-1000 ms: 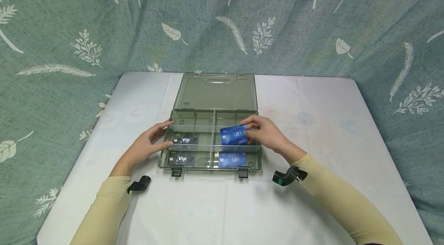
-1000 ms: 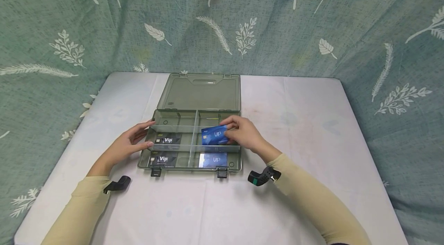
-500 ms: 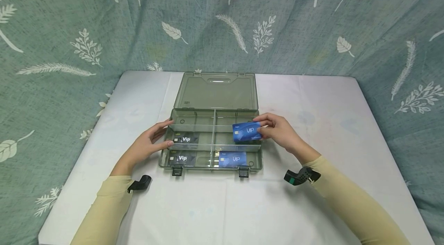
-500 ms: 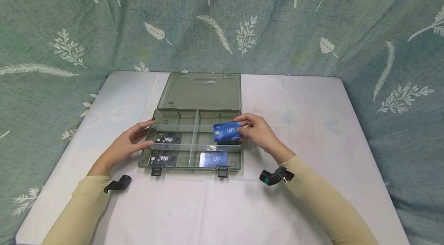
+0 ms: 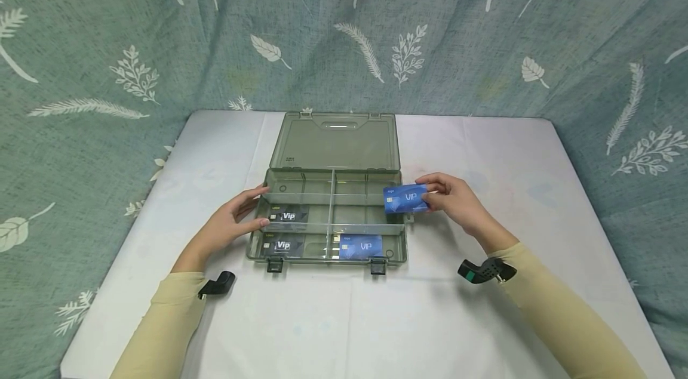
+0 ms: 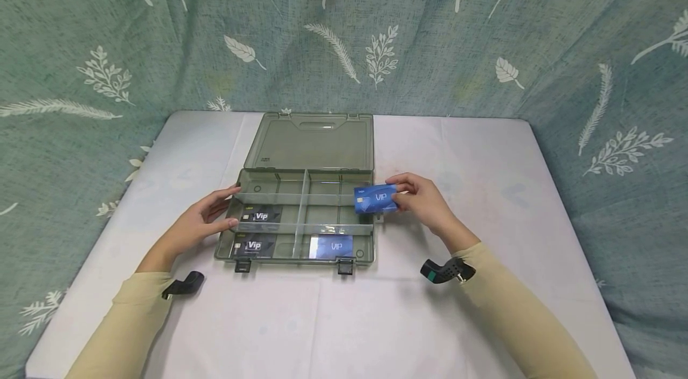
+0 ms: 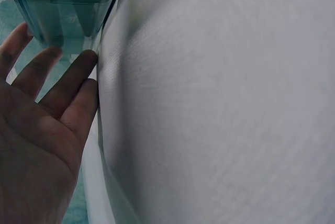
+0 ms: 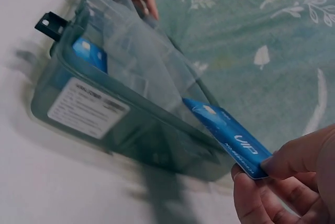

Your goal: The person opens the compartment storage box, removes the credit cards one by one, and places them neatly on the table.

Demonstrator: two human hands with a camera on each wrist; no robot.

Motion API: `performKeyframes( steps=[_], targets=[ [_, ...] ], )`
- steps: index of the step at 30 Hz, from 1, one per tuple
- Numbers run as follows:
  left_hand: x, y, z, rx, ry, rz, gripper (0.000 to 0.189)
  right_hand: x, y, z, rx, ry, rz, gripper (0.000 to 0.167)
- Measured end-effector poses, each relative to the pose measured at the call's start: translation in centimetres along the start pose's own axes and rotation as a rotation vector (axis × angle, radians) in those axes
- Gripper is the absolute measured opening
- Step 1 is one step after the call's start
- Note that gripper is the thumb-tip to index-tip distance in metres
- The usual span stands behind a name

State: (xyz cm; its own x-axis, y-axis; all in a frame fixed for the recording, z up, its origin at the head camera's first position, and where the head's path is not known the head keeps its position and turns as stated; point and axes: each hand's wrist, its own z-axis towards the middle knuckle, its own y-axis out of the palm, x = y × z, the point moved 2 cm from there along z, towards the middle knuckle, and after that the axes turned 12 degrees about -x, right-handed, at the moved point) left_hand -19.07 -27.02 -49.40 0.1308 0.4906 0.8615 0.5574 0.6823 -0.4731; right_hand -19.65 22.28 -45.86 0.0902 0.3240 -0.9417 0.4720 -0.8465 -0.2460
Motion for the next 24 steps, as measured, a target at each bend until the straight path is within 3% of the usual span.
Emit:
performKeyframes(
  steps=[7,13,24],
  targets=[
    [-0.3,0.0,0.1,0.004,0.002,0.0,0.074,0.2,-2.0,-0.6,0.026,0.021,0.011,0.038],
    [-0.2,0.0,0.1,0.001,0.009,0.01,0.074,1.1,-3.6,-0.6,0.103,0.059,0.005,0.039],
    [0.0,0.0,0.0,-0.004,0.0,-0.001,0.073,3.2,-4.4,0.3,0.172,0.079,-0.004,0.039]
  ],
)
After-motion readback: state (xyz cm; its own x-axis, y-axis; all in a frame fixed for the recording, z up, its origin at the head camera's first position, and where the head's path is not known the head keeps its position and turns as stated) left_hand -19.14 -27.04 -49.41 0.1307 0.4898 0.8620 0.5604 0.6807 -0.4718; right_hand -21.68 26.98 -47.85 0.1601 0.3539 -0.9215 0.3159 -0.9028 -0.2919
